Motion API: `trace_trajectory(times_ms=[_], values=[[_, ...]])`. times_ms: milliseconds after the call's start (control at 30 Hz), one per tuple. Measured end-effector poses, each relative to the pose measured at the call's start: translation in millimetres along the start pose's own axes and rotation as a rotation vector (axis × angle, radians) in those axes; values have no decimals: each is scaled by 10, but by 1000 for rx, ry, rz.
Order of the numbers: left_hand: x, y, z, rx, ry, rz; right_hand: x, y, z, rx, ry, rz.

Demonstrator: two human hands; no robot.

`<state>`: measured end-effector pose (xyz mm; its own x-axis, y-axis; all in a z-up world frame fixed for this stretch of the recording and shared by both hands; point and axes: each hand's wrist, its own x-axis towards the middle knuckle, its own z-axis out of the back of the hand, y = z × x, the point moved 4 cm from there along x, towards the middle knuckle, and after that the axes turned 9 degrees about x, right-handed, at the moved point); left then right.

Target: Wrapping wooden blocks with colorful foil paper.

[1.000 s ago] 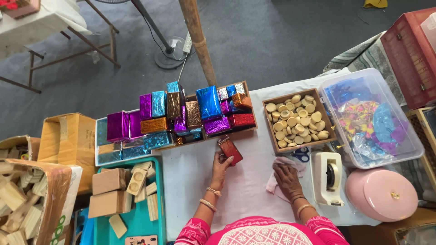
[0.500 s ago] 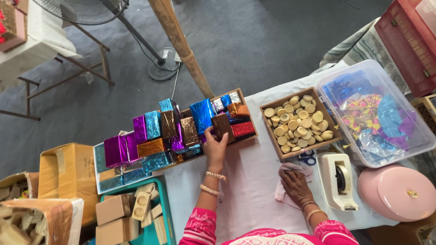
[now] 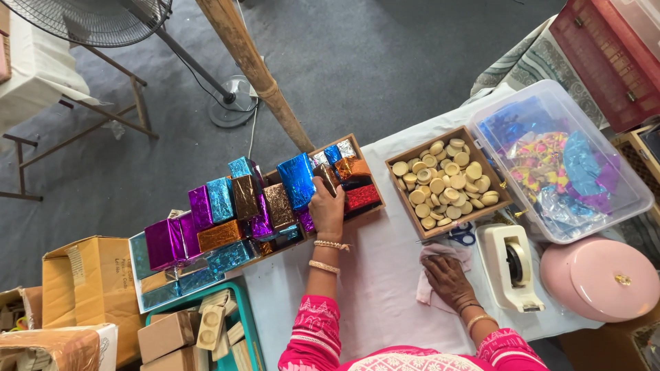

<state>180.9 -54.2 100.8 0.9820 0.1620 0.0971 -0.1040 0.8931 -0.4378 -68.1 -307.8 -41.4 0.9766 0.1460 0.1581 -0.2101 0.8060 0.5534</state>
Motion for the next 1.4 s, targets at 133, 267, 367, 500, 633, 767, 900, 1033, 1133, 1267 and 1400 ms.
trace_trajectory(times_ms=[133,267,367,500,633,767,900,1033,1133,1267,1400], values=[[-5,-23,-16,8,-9,-14,-9,-10,-14,-12,-4,17],[-100,146,-39,-80,-73,-7,-8,-20,-15,7,-14,1],[-262,314,-181,-273,-66,103,-2,-44,-39,22,-1,2],[-650,573,-820,-822,-68,300,-3,-15,-14,21,-35,22],[-948,439,-1237,-1377,-72,444,29,32,41,19,-16,-6],[-987,103,-1320,-1463,-44,598,8,13,-1,-19,-22,62],[-884,-28,-1527,-1509,-136,656,17,25,19,-47,-20,85],[-836,-109,-1610,-1514,-176,711,22,31,30,-35,-14,69],[-824,-117,-1755,-1524,-185,720,-6,31,1,-137,19,178],[-773,-60,-2001,-1507,-165,731,2,27,-8,-113,5,157],[-749,26,-2292,-1503,-4,799,6,22,9,-57,-10,84]])
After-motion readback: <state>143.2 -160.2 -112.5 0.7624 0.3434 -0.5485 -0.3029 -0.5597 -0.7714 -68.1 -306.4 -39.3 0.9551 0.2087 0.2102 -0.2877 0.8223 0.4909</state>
